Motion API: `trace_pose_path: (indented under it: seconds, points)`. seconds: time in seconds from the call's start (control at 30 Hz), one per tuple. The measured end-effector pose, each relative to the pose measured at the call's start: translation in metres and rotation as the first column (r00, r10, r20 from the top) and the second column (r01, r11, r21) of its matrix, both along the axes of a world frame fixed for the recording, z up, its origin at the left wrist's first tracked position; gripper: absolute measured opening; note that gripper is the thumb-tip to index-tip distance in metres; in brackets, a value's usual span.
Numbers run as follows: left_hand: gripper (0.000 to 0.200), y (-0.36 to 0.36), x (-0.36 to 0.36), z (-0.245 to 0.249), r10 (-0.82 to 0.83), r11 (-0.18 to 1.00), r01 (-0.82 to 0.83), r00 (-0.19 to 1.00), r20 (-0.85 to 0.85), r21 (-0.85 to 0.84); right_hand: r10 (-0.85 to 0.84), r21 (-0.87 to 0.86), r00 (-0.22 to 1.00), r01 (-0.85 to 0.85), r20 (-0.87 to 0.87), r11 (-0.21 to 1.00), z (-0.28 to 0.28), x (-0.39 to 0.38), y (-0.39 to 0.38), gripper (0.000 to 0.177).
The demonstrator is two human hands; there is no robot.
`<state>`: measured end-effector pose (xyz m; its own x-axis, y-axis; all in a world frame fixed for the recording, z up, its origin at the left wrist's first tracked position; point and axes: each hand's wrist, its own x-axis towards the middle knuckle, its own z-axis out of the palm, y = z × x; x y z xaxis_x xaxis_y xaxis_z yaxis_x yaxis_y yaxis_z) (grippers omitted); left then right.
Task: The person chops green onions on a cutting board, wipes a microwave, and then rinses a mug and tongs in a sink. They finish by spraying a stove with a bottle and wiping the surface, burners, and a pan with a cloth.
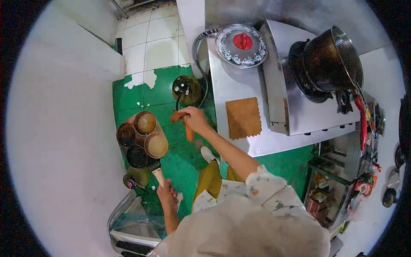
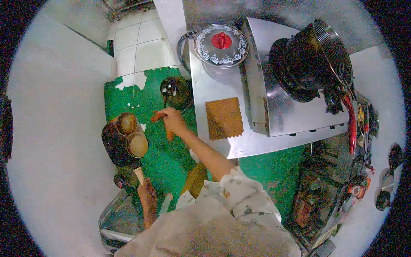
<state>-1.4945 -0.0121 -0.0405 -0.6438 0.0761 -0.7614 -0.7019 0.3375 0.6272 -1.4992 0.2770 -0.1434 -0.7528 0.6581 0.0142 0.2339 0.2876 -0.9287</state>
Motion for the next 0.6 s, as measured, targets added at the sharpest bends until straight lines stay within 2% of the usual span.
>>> trace_pose_path:
  seconds: [0.03,0.07,0.1,0.13,0.17,0.2,0.27,0.33,0.37,0.4,0.47,0.53,0.6]
  points:
    - [0.025,-0.002,-0.001,0.0,0.012,1.0,-0.012,1.0,-0.006,0.0,-0.088,-0.036,0.996,0.089,0.009,0.995,0.017,0.003,-0.003,0.031]
    - [0.025,-0.006,-0.001,0.0,0.021,1.0,-0.021,1.0,-0.008,-0.005,-0.089,-0.094,0.996,0.087,-0.02,0.992,0.05,0.017,0.016,0.033]
    - [0.025,-0.01,-0.003,-0.002,0.017,1.0,-0.017,1.0,-0.001,-0.01,-0.27,-0.166,0.95,0.244,-0.159,0.955,0.022,0.022,0.038,0.031]
    - [0.025,-0.014,-0.005,-0.006,0.026,0.999,-0.025,0.999,-0.023,0.042,-0.224,0.082,0.971,0.231,-0.084,0.97,0.041,0.037,0.068,0.028]
    - [0.024,-0.016,-0.007,-0.008,0.037,0.995,-0.033,0.998,-0.047,0.095,-0.46,0.138,0.888,0.458,-0.017,0.878,0.065,0.042,0.083,0.027]
    - [0.024,-0.017,-0.007,-0.008,0.036,0.995,-0.031,0.998,-0.043,0.097,-0.462,0.142,0.887,0.459,-0.015,0.877,0.055,0.04,0.093,0.027]
    - [0.022,-0.014,-0.008,-0.006,-0.019,0.998,0.023,0.998,-0.063,0.052,-0.555,0.376,0.79,0.446,0.262,0.812,0.03,0.039,0.106,0.027]
    - [0.021,-0.014,-0.009,-0.015,0.008,0.998,-0.005,0.999,-0.052,0.056,-0.407,0.368,0.913,0.383,-0.013,0.847,0.016,0.023,0.076,0.034]
    - [0.02,-0.015,-0.007,-0.018,0.045,0.998,-0.042,0.998,-0.038,0.056,-0.16,0.204,0.981,0.136,0.11,0.969,0.01,0.013,0.057,0.034]
    - [0.02,-0.013,-0.005,-0.016,0.034,0.998,-0.032,0.999,-0.038,0.055,0.112,0.009,0.977,-0.115,0.18,0.993,0.008,0.008,0.038,0.033]
    - [0.017,-0.007,-0.003,-0.014,-0.013,0.998,0.017,0.998,-0.066,0.055,0.145,0.161,0.976,-0.171,0.16,0.972,0.025,0.013,-0.012,0.032]
    - [0.017,-0.003,-0.003,-0.014,-0.041,0.998,0.043,0.998,-0.057,0.046,0.034,0.074,0.999,-0.033,-0.004,0.997,0.048,0.046,-0.036,0.03]
    - [0.017,-0.001,-0.002,-0.014,-0.066,0.997,0.068,0.997,-0.042,0.035,-0.125,0.195,0.992,0.126,-0.018,0.973,0.064,0.101,-0.043,0.029]
